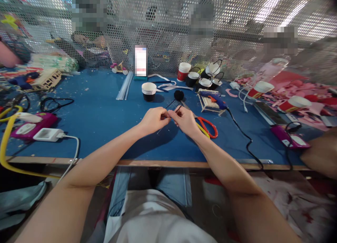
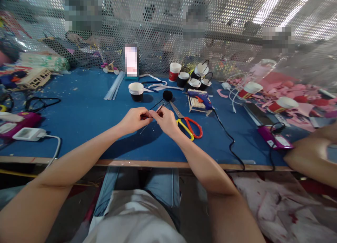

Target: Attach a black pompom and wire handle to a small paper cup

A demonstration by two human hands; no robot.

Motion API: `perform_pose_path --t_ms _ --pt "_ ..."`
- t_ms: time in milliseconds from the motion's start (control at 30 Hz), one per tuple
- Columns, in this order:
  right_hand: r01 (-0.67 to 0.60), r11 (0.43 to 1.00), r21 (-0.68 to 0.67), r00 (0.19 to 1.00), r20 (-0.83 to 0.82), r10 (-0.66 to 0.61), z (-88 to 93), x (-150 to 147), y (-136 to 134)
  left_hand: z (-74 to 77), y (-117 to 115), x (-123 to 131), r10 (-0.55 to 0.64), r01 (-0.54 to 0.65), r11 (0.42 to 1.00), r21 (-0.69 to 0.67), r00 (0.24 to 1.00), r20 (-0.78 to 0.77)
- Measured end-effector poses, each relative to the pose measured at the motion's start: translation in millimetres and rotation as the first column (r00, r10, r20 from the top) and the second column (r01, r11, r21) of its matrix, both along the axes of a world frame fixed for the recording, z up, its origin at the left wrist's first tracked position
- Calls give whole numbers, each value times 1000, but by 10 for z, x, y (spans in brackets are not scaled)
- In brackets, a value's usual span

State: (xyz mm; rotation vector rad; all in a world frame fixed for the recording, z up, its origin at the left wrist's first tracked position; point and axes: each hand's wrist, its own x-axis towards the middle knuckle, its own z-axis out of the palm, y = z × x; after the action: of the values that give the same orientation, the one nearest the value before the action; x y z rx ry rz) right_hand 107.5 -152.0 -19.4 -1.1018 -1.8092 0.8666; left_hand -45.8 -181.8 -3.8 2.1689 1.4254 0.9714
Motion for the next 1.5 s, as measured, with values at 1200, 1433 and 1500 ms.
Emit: perform_pose_path --t_ms 1200,1433,1500 --pt "-183 981 -64 980 -89 177 26 78 62 -53 86 -33 -123 178 961 -210 960 251" --pt "-173 981 -89 984 -58 168 47 95 59 21 48 -58 -153 164 979 -122 984 96" --pt "-162 983 -84 987 -32 160 56 91 52 26 36 -47 -115 118 990 -76 993 37"
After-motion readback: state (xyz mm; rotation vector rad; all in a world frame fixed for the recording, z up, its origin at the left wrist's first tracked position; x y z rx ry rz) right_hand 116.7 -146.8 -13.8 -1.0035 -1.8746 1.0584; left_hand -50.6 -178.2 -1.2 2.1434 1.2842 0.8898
